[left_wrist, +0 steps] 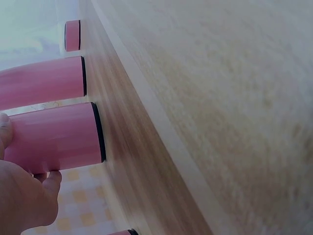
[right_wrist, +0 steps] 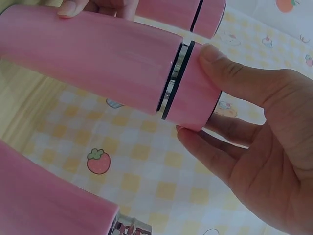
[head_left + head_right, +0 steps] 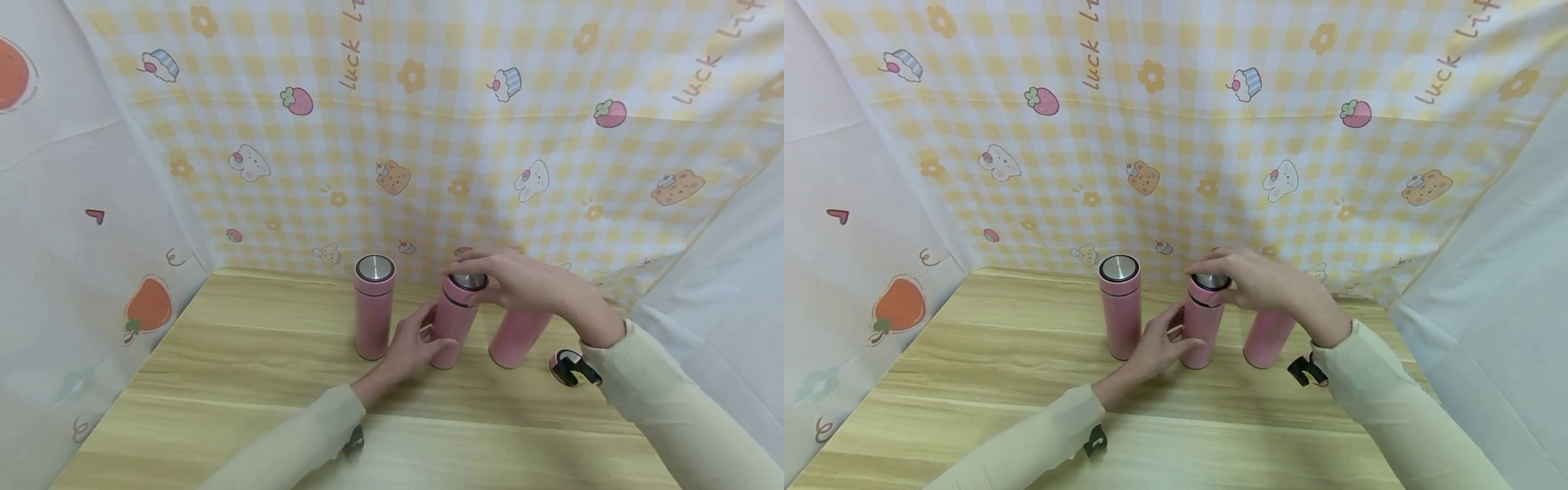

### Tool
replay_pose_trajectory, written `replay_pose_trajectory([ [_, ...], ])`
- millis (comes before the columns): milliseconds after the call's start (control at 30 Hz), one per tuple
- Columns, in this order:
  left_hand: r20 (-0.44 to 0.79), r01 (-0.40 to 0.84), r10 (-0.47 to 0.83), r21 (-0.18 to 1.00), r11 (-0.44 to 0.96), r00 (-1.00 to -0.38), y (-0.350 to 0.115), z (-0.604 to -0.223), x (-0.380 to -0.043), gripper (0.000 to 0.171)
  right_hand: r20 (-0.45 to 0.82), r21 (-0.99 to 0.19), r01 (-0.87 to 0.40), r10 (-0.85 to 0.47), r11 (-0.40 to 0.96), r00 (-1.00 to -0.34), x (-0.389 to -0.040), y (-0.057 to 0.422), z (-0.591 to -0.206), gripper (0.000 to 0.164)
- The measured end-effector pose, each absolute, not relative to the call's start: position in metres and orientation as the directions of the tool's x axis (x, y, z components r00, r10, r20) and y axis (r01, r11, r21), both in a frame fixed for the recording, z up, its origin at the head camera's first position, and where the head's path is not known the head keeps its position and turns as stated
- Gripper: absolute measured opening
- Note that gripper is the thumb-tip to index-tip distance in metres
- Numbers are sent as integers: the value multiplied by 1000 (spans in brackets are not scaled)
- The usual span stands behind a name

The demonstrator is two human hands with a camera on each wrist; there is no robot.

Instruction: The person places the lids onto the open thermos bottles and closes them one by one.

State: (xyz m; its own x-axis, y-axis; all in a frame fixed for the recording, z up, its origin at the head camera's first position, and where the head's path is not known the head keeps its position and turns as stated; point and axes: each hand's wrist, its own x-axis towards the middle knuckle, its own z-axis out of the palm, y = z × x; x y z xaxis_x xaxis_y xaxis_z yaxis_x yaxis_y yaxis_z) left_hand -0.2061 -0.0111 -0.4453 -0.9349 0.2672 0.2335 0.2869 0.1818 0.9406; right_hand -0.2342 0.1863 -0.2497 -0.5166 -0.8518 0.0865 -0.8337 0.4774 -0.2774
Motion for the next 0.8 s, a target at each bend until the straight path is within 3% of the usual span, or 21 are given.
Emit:
replay_pose_trajectory([
  [467, 237, 285, 265, 945, 160, -935, -11, -445, -206, 76, 107, -229, -805, -808, 547, -579, -231, 181, -252, 47],
  [800, 245, 295, 272, 942, 160, -931, -11, -445, -206, 74, 107, -229, -821, -825, 523, -555, -233, 186, -250, 66],
])
